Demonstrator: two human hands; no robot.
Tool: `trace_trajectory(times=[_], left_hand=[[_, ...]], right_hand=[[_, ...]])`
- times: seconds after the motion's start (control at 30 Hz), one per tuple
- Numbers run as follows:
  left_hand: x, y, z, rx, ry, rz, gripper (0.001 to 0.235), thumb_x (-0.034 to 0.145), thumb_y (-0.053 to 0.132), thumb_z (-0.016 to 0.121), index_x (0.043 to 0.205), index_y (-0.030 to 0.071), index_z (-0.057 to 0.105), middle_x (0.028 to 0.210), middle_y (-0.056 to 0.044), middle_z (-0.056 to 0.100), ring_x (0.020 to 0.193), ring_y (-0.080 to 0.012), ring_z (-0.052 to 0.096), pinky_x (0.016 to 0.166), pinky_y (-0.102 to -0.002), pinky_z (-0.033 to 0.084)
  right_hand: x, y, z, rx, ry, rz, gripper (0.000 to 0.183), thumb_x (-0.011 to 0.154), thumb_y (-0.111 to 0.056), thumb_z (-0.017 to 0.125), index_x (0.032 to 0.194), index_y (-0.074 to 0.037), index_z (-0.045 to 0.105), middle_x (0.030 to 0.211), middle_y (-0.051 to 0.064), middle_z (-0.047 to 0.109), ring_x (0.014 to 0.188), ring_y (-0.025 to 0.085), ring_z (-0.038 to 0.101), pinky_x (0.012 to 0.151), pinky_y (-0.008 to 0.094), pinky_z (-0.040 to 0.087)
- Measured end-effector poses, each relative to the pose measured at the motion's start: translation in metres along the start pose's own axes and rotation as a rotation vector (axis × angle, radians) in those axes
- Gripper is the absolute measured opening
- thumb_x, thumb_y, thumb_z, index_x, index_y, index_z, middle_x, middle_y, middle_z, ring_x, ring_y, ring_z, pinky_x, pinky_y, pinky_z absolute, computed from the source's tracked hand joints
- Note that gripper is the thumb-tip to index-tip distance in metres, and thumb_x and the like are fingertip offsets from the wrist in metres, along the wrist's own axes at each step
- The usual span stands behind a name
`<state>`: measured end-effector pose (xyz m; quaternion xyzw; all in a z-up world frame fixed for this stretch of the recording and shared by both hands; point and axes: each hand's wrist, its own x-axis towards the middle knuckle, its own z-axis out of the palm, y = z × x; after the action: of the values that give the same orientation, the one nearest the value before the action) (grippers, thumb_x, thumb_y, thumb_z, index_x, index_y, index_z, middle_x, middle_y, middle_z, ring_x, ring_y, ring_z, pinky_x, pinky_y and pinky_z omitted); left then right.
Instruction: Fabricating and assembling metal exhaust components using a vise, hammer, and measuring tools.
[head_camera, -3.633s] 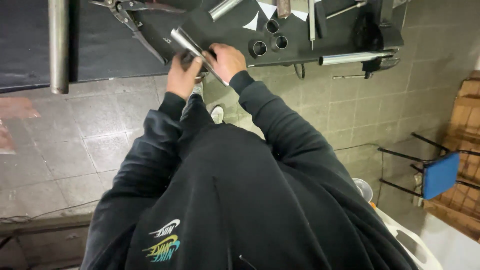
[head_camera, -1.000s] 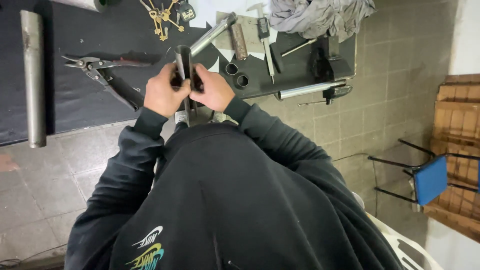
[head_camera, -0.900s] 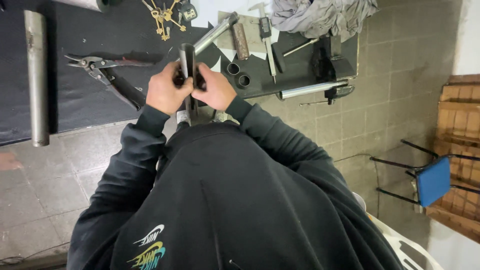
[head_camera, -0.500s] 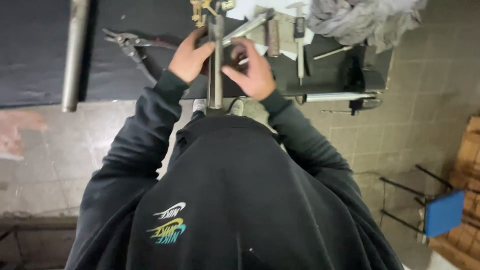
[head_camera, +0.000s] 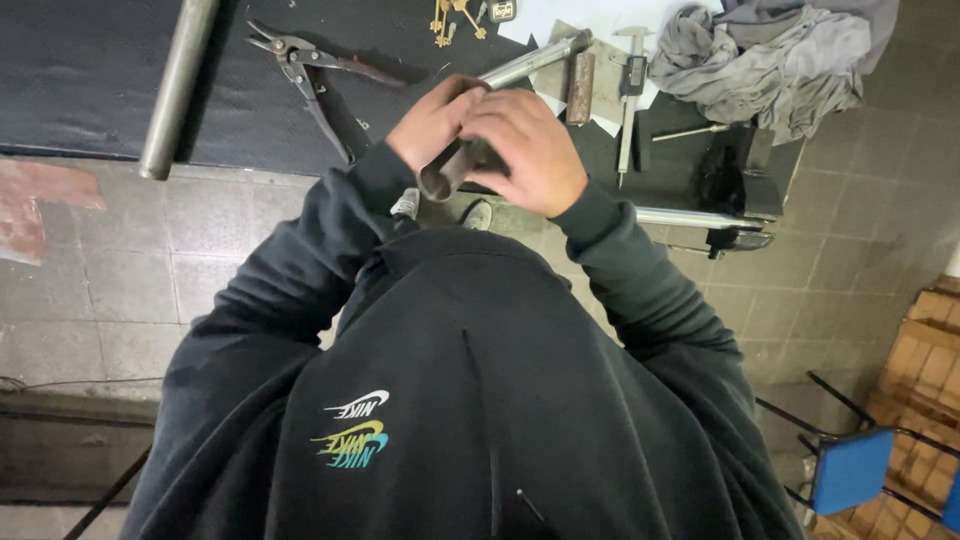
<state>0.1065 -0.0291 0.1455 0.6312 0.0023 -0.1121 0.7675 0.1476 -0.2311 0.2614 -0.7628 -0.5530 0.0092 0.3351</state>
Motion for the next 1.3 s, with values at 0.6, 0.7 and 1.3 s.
trace_trajectory(times=[0.6, 0.7, 1.3], left_hand=[[-0.086, 0.161, 0.037, 0.501, -0.028, 0.511, 0.055, 0.078, 0.030, 0.092, 0.119, 0.005, 0.066, 0.119, -0.013, 0.067, 0.115, -0.0317, 0.068, 0.100, -0.041, 0.056], [-0.101, 0.170, 0.038, 0.469, -0.137, 0.483, 0.052, 0.073, 0.033, 0.093, 0.112, 0.007, 0.068, 0.110, -0.010, 0.069, 0.106, -0.0291, 0.069, 0.092, -0.039, 0.057], [-0.112, 0.193, 0.049, 0.337, -0.577, 0.681, 0.038, 0.078, 0.021, 0.089, 0.108, 0.013, 0.069, 0.104, -0.003, 0.067, 0.099, -0.0285, 0.068, 0.084, -0.040, 0.055]], right_hand=[[-0.010, -0.029, -0.047, 0.473, -0.119, 0.272, 0.061, 0.077, -0.046, 0.089, 0.114, -0.006, 0.061, 0.114, 0.010, 0.065, 0.105, 0.030, 0.068, 0.091, 0.040, 0.055], [-0.019, -0.047, -0.053, 0.512, -0.163, 0.259, 0.059, 0.075, -0.044, 0.090, 0.110, -0.006, 0.062, 0.112, 0.011, 0.065, 0.104, 0.031, 0.067, 0.090, 0.040, 0.054], [-0.030, -0.073, -0.073, 0.601, -0.429, -0.009, 0.034, 0.080, -0.021, 0.084, 0.107, -0.008, 0.069, 0.114, 0.012, 0.067, 0.109, 0.035, 0.066, 0.091, 0.044, 0.054]])
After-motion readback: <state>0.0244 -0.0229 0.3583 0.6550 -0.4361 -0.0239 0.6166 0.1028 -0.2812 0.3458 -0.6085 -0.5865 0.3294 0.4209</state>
